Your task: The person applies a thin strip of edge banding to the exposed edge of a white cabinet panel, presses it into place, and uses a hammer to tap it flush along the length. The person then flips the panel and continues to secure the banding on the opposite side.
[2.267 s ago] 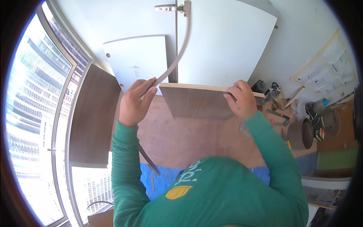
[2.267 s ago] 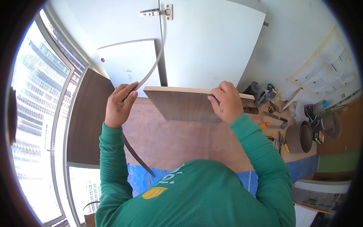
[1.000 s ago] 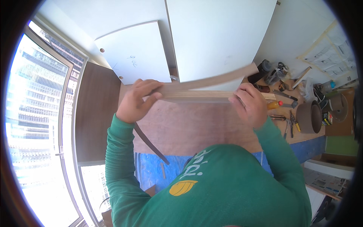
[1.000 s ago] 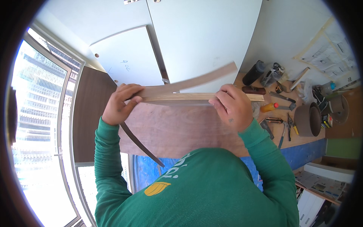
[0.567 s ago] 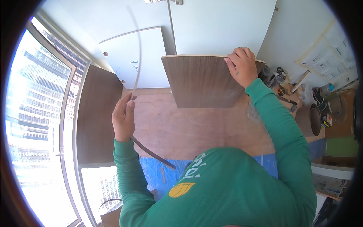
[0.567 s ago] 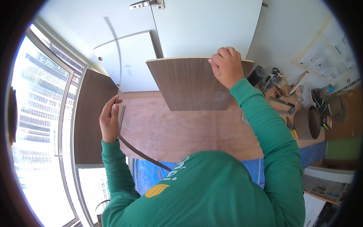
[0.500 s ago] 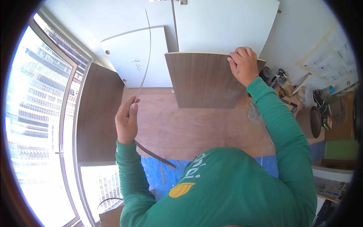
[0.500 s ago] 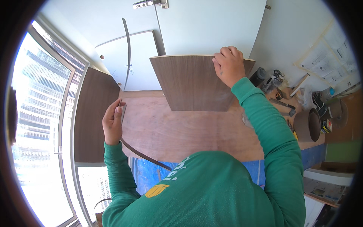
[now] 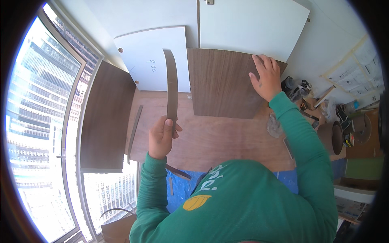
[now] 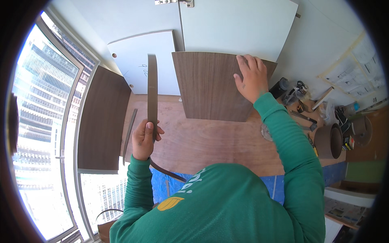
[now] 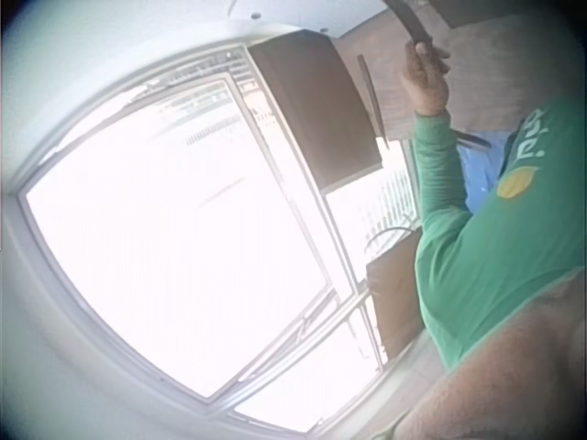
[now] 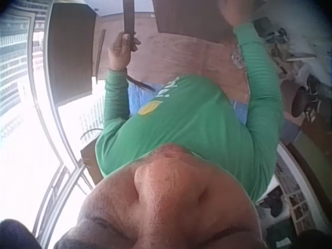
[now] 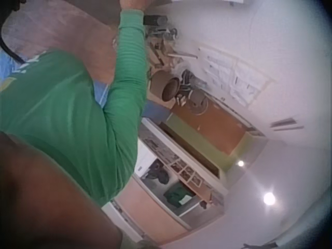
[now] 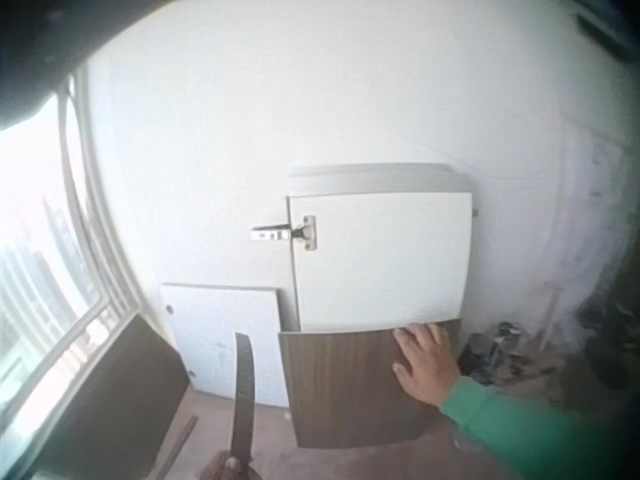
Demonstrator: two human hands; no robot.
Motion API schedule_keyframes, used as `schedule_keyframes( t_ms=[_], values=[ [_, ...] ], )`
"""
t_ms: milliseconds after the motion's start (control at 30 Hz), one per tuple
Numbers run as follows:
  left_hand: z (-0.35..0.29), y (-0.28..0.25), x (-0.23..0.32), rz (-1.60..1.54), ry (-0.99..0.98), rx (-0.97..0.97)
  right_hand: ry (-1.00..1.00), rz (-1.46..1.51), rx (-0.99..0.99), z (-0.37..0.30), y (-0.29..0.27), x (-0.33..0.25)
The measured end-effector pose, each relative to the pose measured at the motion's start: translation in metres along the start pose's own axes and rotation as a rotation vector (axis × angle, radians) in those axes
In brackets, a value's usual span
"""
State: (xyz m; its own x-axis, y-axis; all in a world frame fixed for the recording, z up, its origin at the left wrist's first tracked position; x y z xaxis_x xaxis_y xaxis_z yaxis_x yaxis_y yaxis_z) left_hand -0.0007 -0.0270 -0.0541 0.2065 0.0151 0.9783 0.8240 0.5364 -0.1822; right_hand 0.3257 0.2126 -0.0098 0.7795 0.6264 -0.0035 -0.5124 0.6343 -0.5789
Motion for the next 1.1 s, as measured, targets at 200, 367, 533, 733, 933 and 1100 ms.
schedule_keyframes(
  t_ms=[200, 367, 533, 733, 933, 1100],
  values=[
    [-0.018, 0.032, 0.008, -0.066, -0.111, -0.058, 0.727, 0.627, -0.761, -0.041, -0.027, -0.066],
    [-0.038, 0.079, 0.019, -0.089, -0.165, -0.279, 1.085, 1.459, -0.728, -0.067, -0.047, -0.136],
    [-0.050, 0.114, 0.022, 0.001, -0.115, -0.420, 1.417, 1.496, -0.532, -0.092, -0.048, -0.125],
    [-0.069, 0.107, -0.021, 0.278, 0.144, -0.502, 1.501, 1.428, -0.150, -0.109, -0.075, -0.069],
    [-0.077, 0.080, -0.051, 0.355, 0.094, -0.466, 1.463, 1.256, 0.068, -0.139, -0.109, -0.009],
    [-0.057, 0.039, -0.029, 0.405, 0.085, -0.536, 1.526, 1.140, 0.345, -0.167, -0.149, 0.055]
  ],
)
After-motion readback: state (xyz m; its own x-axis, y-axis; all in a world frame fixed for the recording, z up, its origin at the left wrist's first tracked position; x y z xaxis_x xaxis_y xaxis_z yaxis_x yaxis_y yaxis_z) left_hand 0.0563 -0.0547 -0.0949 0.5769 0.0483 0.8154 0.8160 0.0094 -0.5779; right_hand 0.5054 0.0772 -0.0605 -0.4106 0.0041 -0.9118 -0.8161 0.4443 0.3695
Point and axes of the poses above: each hand's wrist, its own z-axis towards the middle knuckle, its own y-axis out of the palm, x = y × z, the point moved 5 cm from there along z, towards the middle knuckle, and after that the axes turned 15 degrees about x, right-handed, at the moved point
